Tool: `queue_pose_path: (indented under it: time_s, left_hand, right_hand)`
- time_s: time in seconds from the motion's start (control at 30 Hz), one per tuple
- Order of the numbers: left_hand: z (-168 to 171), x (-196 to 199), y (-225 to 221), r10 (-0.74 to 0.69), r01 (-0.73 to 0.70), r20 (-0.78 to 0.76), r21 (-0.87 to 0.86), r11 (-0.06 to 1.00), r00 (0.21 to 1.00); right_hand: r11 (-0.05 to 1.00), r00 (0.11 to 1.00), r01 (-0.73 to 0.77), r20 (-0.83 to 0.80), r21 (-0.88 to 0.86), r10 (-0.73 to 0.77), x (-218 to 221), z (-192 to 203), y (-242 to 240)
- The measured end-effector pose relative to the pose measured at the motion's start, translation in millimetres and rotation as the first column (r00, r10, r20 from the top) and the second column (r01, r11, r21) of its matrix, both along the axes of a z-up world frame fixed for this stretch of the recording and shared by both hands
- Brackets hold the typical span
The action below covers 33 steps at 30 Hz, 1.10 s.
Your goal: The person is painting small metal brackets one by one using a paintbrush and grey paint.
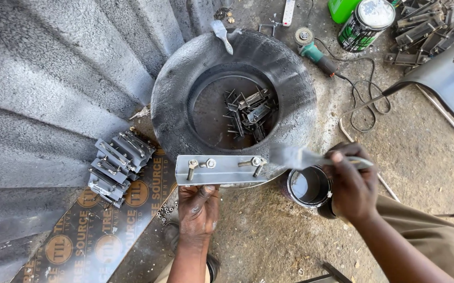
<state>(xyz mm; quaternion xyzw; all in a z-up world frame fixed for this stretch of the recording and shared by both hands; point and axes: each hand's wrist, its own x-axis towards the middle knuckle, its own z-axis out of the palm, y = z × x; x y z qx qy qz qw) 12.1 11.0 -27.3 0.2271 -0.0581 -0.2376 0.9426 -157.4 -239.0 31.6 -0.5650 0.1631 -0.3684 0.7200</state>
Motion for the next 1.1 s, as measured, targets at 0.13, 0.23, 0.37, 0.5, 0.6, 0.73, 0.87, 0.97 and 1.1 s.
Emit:
queue_pose_path:
  time_s: [0.13,0.23,0.37,0.5,0.6,0.73,0.87,0.97,1.1]
  left_hand:
    - [4.6,1.9,6.5,-0.020,0.019,-0.008,-0.030,0.999,1.000]
    - [11.1,0.3,6.4,-0.047,0.045,0.065,0.033,0.998,0.997]
    - [16.4,-1.3,5.0,-0.048,0.041,0.086,0.090,0.995,0.995]
    - [28.2,-2.0,-0.7,-0.100,0.083,0.147,0.115,0.990,0.984]
    - [22.5,0.2,-1.4,-0.074,0.053,0.120,0.169,0.984,0.990]
    - [22.9,0.6,1.7,-0.077,0.045,0.145,0.210,0.977,0.986]
    - [34.4,2.3,-0.8,-0.108,0.082,0.123,0.203,0.976,0.987]
    - [36.6,2.5,-4.2,-0.061,0.037,0.111,0.209,0.977,0.992]
    - [37.0,3.3,-7.5,0.032,-0.047,0.055,0.298,0.954,0.998]
  right_hand:
    - [0.995,0.990,-0.081,0.120,0.065,0.073,1.7,17.1,-11.6]
    - [0.983,0.972,-0.156,0.162,-0.092,0.170,-5.7,12.9,-25.2]
    - [0.947,0.962,-0.229,0.093,-0.224,0.255,-2.7,26.5,-20.2]
    - [0.807,0.934,-0.337,-0.062,-0.484,0.353,-2.1,38.4,-10.7]
    - [0.714,0.913,-0.396,-0.168,-0.577,0.371,3.0,60.1,-0.6]
    - [0.659,0.852,-0.503,-0.192,-0.559,0.487,2.3,51.2,-19.9]
    - [0.907,0.951,-0.264,-0.244,-0.329,0.189,-5.2,28.9,-45.0]
    - [0.988,0.904,0.120,-0.401,-0.092,-0.147,0.7,-10.3,-56.7]
    - [0.772,0.691,0.588,-0.647,0.242,-0.323,-14.0,-73.0,-56.1]
